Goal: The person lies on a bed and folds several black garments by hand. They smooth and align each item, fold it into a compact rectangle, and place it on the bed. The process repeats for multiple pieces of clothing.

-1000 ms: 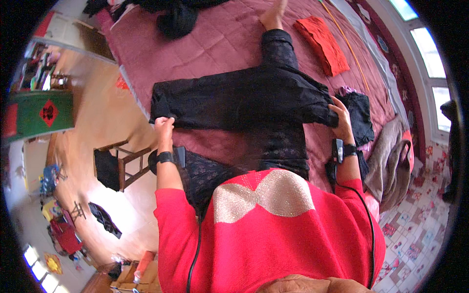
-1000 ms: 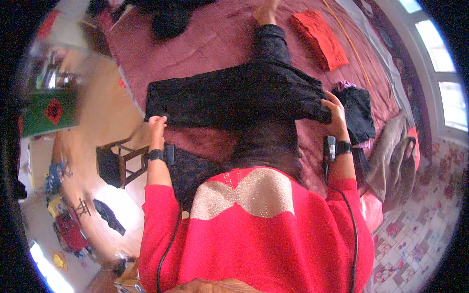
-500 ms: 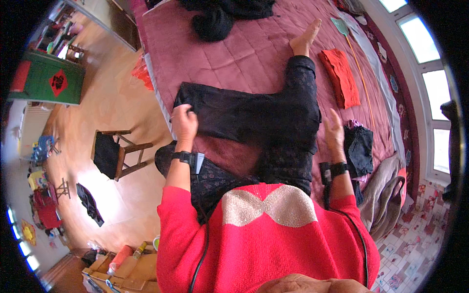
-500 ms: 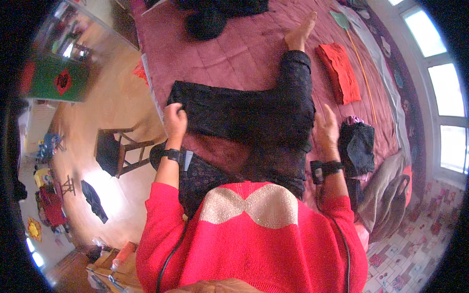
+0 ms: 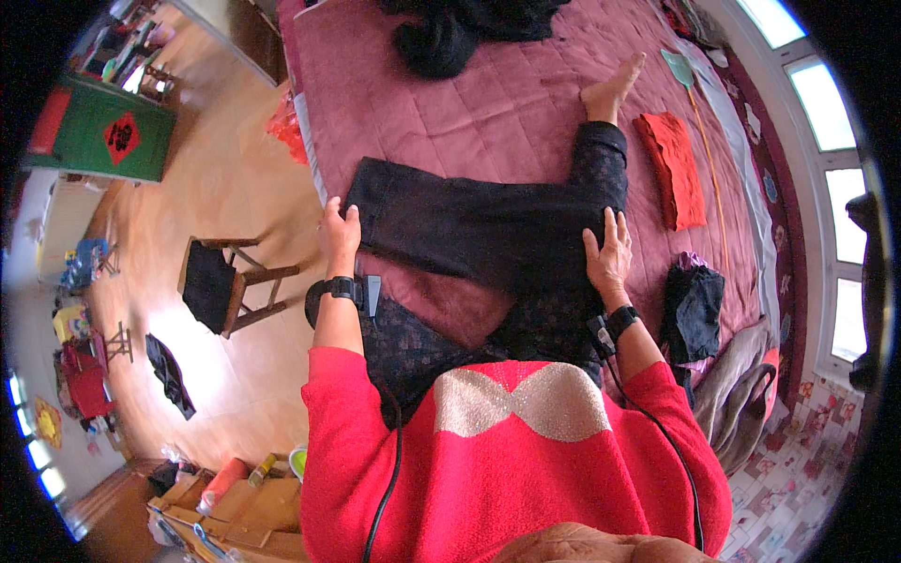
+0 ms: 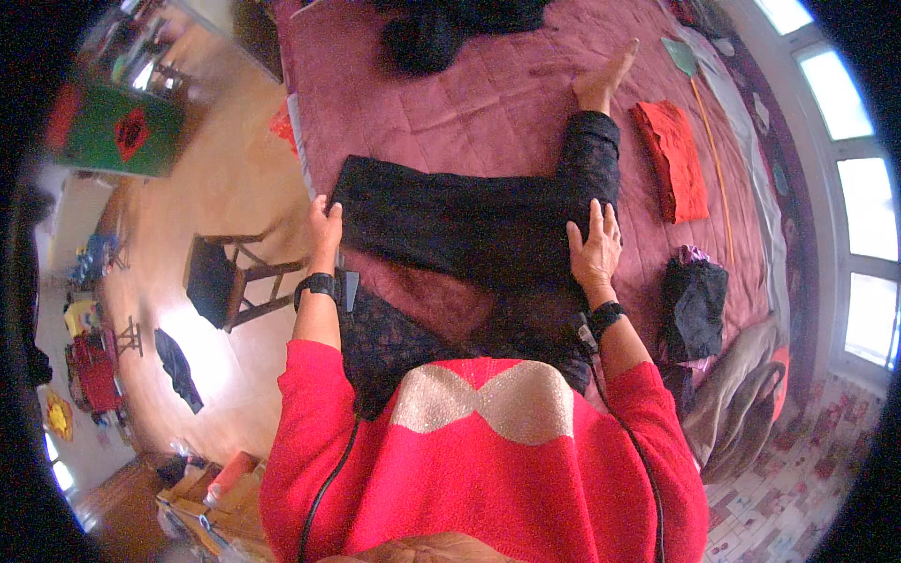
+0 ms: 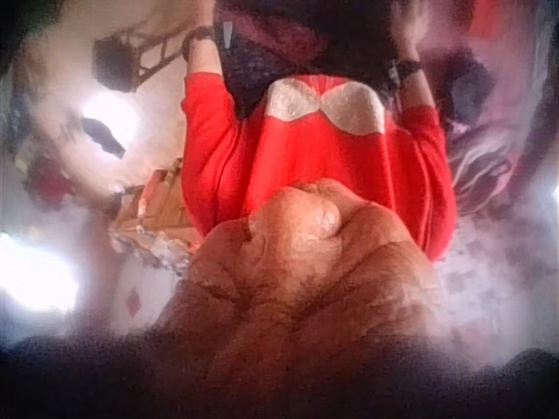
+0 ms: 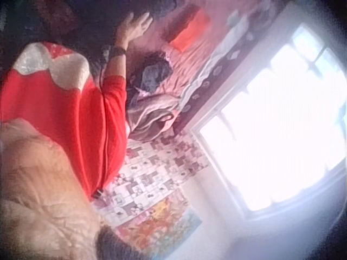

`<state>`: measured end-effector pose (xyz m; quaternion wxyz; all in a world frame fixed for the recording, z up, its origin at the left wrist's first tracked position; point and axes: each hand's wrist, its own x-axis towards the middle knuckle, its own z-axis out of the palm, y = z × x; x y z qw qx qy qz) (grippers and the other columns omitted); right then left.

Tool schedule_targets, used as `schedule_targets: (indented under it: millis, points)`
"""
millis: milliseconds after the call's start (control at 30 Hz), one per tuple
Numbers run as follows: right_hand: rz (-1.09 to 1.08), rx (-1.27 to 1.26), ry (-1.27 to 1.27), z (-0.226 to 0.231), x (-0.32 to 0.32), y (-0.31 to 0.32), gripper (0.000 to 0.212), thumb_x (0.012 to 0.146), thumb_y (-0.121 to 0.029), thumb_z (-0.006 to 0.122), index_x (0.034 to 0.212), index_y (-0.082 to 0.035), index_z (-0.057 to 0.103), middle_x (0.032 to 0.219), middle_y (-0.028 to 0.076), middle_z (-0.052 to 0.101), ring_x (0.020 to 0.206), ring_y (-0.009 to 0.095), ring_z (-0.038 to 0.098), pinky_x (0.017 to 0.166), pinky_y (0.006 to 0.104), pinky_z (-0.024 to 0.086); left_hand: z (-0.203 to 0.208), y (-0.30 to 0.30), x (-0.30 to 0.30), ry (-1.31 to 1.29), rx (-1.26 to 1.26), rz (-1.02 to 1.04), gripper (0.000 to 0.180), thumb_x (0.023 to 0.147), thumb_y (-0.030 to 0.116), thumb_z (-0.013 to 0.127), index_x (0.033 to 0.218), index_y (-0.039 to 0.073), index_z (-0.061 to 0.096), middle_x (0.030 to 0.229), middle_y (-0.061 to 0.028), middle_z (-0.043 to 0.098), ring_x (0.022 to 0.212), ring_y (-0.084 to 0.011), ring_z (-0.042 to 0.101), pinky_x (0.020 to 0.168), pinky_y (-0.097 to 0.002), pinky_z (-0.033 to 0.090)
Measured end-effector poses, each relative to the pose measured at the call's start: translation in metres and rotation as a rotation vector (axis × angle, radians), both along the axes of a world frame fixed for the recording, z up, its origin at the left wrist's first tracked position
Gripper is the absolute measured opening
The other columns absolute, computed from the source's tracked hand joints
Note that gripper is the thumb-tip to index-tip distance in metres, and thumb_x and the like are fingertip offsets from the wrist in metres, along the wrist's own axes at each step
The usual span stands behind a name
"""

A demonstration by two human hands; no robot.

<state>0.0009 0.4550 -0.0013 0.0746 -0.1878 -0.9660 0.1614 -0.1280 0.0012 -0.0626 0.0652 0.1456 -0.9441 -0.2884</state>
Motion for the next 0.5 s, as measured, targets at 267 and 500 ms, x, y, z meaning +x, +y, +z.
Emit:
schedule_targets:
  millis: [267,500]
  points:
    - [-0.057,-0.032,-0.025,0.002,0.001,0.0,0.066,0.089,-0.036,0.066,0.146,-0.013,0.042,0.151,0.025,0.036,0.136,0.042,0.039,0.11,0.051,0.034,0.025,0.017,-0.018,-0.34,0.057,-0.026,0.058,0.076,0.031,0.079,0.114,-0.008,0.059,0.112,-0.0245,0.067,0.103,-0.0375,0.065,0.09,-0.0446,0.049]
    - [-0.003,-0.015,0.075,-0.002,0.002,0.002,0.061,0.093,-0.037,0.061,0.145,-0.011,0.044,0.149,0.024,0.039,0.135,0.041,0.04,0.109,0.0498,0.035,0.033,-0.004,0.001,-0.264,1.079,-0.027,0.041,0.089,0.02,0.069,0.121,-0.004,0.062,0.114,-0.0095,0.067,0.1,-0.0197,0.063,0.091,-0.0345,0.049]
